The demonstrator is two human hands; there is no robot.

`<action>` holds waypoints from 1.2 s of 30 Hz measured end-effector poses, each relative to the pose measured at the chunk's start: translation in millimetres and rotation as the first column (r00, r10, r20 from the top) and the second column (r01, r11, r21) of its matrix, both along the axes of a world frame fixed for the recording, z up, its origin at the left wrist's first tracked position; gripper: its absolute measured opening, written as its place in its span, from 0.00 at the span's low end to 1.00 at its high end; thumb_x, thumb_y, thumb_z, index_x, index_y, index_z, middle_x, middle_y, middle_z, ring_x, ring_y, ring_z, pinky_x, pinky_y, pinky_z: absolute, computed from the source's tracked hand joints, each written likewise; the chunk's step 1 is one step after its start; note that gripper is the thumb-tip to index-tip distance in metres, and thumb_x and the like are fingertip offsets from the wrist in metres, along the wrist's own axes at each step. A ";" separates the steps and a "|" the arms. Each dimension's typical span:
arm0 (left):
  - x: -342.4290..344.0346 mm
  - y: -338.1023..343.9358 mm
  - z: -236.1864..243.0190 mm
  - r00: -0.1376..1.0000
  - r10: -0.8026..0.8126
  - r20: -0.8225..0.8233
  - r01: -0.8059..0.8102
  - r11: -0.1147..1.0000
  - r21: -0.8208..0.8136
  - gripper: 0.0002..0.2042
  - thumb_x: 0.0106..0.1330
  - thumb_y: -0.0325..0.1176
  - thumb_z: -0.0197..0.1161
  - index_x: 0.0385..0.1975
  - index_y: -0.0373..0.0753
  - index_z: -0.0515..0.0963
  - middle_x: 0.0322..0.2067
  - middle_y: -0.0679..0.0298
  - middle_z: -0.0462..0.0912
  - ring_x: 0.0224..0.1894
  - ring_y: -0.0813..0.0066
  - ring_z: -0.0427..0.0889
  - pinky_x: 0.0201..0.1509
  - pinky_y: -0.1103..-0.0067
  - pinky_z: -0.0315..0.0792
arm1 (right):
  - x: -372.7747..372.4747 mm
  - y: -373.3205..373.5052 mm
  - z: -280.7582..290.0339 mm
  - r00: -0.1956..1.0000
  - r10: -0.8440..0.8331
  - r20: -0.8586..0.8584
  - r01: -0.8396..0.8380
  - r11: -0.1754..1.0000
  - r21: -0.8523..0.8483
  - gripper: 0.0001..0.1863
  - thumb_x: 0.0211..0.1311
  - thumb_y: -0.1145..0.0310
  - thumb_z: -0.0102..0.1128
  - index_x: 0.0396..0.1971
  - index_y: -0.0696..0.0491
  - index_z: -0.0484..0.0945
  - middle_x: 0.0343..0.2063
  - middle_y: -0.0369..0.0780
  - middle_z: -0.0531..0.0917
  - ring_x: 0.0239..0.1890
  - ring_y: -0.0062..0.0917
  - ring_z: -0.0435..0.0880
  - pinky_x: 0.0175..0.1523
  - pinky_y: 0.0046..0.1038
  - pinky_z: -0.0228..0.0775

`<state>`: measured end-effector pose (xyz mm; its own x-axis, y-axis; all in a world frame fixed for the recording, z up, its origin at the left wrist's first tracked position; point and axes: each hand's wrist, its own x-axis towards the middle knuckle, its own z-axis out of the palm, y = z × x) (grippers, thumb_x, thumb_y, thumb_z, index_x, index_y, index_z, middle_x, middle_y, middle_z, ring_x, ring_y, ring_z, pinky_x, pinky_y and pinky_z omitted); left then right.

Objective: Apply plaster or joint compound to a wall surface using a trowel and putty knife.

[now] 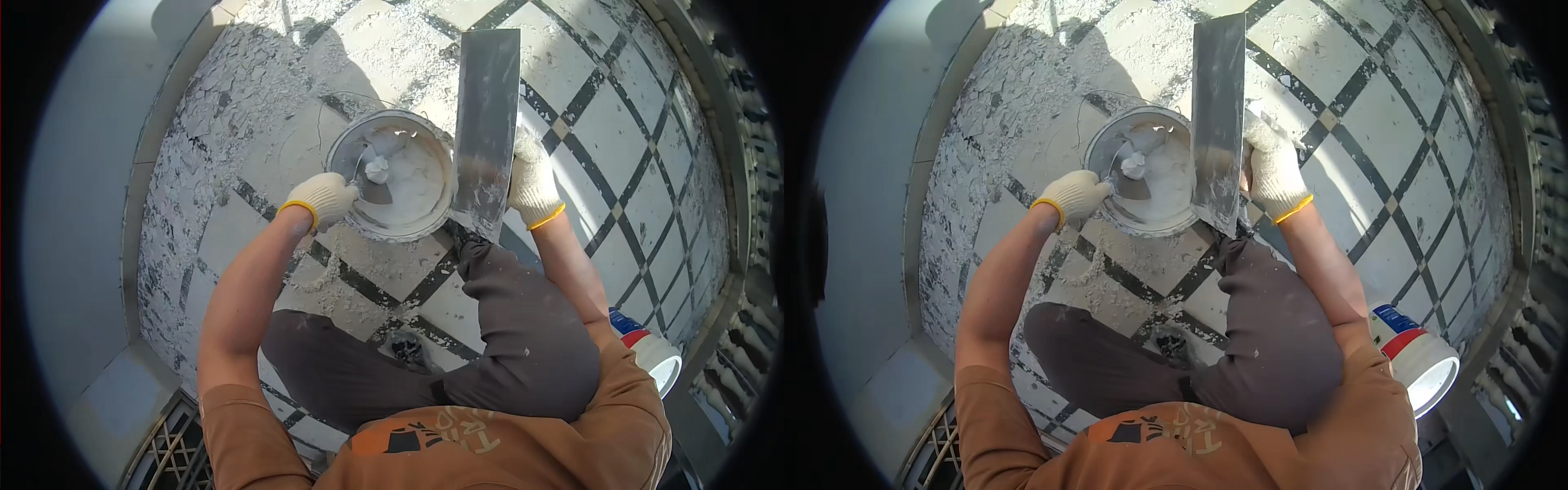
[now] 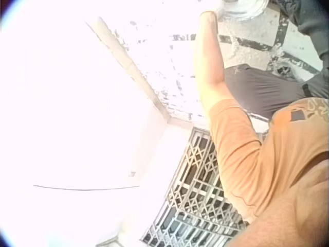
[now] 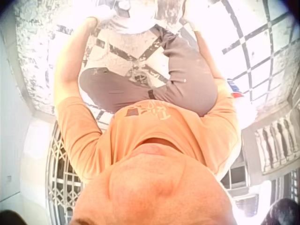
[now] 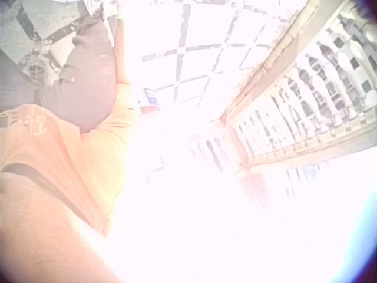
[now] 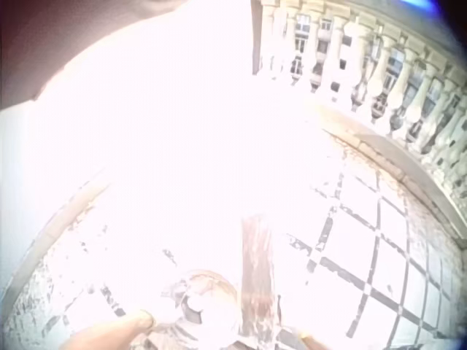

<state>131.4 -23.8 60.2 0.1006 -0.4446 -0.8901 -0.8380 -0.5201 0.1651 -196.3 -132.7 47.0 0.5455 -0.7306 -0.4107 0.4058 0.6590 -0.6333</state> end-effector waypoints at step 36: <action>-29.5 -13.3 -55.0 0.825 0.443 -0.350 -0.469 0.883 0.010 0.19 0.75 0.48 0.55 0.38 0.36 0.81 0.26 0.65 0.79 0.23 0.77 0.74 0.23 0.79 0.69 | 16.3 12.6 12.3 0.996 -0.071 -0.044 0.071 0.997 -0.004 0.18 0.72 0.65 0.63 0.57 0.55 0.82 0.47 0.42 0.88 0.45 0.29 0.85 0.49 0.30 0.79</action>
<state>101.8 -37.0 5.2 0.0128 -0.4867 -0.8735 -0.3958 -0.8047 0.4426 -180.0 -120.1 59.2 0.4734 -0.7677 -0.4318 0.4229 0.6281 -0.6531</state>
